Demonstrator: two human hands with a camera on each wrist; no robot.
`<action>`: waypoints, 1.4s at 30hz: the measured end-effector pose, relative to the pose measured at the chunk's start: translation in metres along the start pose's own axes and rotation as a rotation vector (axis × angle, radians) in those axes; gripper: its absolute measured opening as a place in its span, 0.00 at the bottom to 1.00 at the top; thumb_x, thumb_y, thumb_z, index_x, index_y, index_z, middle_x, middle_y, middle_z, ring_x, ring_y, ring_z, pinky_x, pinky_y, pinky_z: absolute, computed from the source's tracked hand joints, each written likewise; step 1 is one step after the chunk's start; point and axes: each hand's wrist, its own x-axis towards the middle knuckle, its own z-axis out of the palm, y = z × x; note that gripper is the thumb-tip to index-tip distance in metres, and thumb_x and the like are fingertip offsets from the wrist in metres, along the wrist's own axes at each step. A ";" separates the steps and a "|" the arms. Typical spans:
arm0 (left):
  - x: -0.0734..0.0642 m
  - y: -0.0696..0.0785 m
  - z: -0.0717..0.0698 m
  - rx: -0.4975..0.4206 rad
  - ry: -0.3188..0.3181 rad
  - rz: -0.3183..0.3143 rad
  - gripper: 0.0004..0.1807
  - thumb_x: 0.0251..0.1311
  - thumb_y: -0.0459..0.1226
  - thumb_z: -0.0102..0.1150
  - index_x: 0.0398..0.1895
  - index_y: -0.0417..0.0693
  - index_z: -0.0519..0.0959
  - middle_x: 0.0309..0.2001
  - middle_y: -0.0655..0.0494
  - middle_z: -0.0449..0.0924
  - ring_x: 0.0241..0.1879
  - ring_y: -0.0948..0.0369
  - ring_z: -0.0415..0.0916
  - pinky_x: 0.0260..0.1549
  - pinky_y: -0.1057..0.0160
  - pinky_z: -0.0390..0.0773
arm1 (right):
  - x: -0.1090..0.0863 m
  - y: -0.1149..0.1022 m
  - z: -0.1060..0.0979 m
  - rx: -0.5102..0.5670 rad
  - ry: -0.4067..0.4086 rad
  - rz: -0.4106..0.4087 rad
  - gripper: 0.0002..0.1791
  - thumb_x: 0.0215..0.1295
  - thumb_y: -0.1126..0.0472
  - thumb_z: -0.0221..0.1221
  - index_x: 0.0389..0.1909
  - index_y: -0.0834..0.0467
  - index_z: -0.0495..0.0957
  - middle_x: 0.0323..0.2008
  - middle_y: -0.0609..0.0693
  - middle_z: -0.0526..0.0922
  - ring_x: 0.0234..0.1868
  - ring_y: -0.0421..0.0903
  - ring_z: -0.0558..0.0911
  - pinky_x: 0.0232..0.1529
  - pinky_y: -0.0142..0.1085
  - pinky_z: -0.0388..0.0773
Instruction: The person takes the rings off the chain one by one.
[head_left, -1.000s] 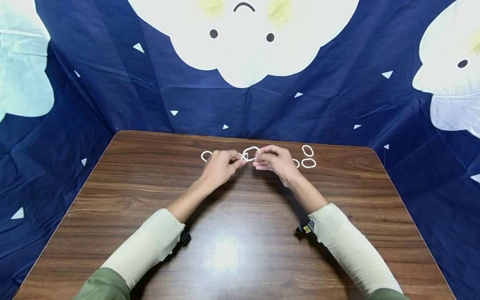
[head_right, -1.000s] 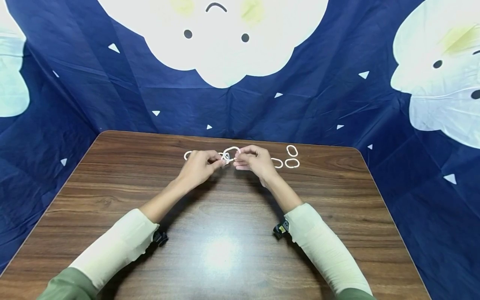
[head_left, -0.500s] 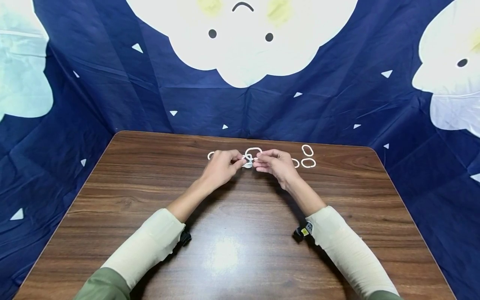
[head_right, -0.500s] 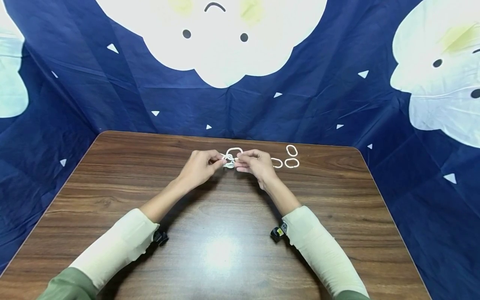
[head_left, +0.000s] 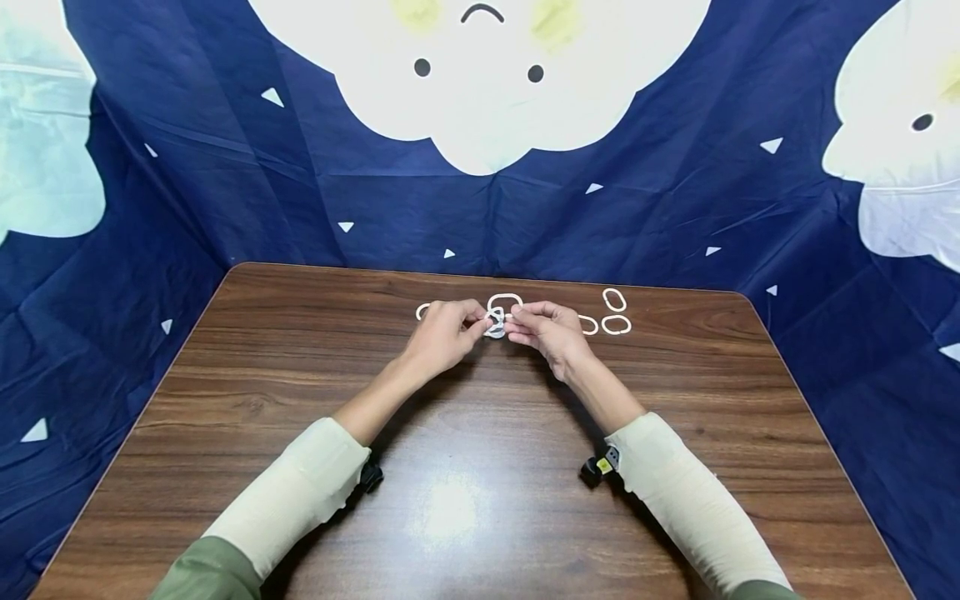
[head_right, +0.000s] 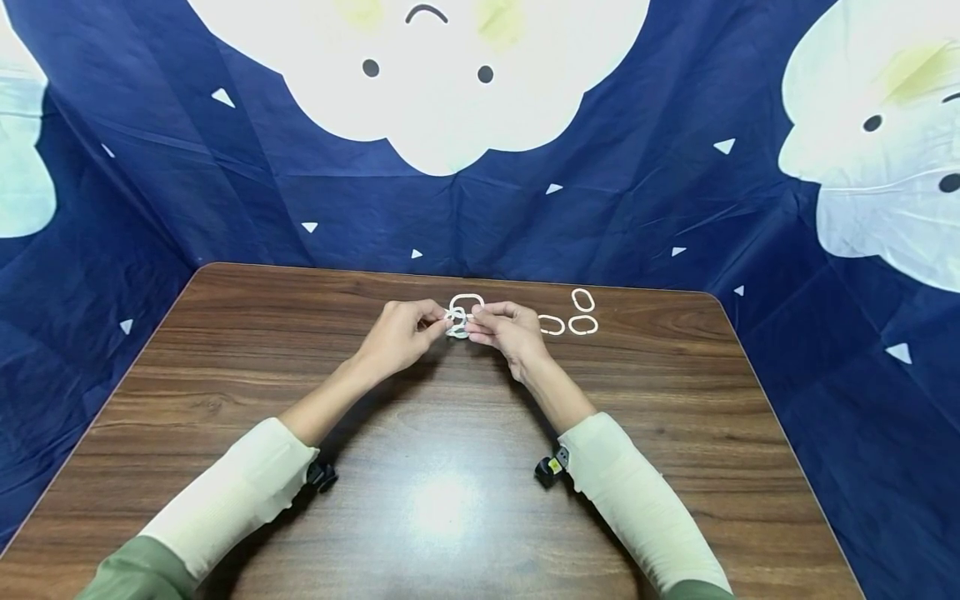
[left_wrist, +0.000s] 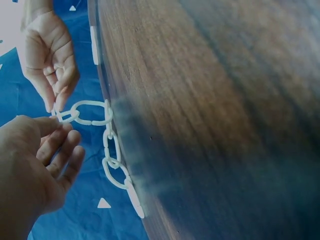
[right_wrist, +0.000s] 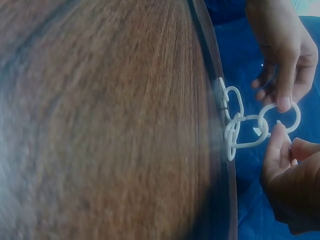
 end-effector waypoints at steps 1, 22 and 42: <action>0.000 0.001 0.000 0.005 0.001 0.008 0.06 0.77 0.35 0.70 0.45 0.40 0.91 0.44 0.48 0.96 0.42 0.55 0.91 0.50 0.51 0.90 | 0.000 0.000 0.001 0.008 0.001 0.004 0.05 0.81 0.74 0.63 0.44 0.61 0.82 0.31 0.51 0.94 0.33 0.41 0.95 0.41 0.32 0.92; -0.001 0.003 0.000 0.072 -0.006 0.062 0.05 0.75 0.35 0.70 0.42 0.42 0.90 0.38 0.50 0.95 0.33 0.58 0.83 0.39 0.55 0.84 | 0.000 0.008 0.014 0.008 0.126 0.011 0.04 0.80 0.71 0.65 0.49 0.68 0.82 0.24 0.49 0.92 0.28 0.38 0.93 0.35 0.31 0.91; -0.001 0.002 -0.005 0.061 -0.003 0.006 0.08 0.76 0.38 0.71 0.45 0.42 0.92 0.40 0.51 0.96 0.39 0.55 0.89 0.48 0.50 0.87 | 0.005 0.006 0.004 -0.015 0.157 0.009 0.02 0.80 0.70 0.65 0.48 0.65 0.82 0.26 0.47 0.92 0.25 0.37 0.91 0.32 0.28 0.89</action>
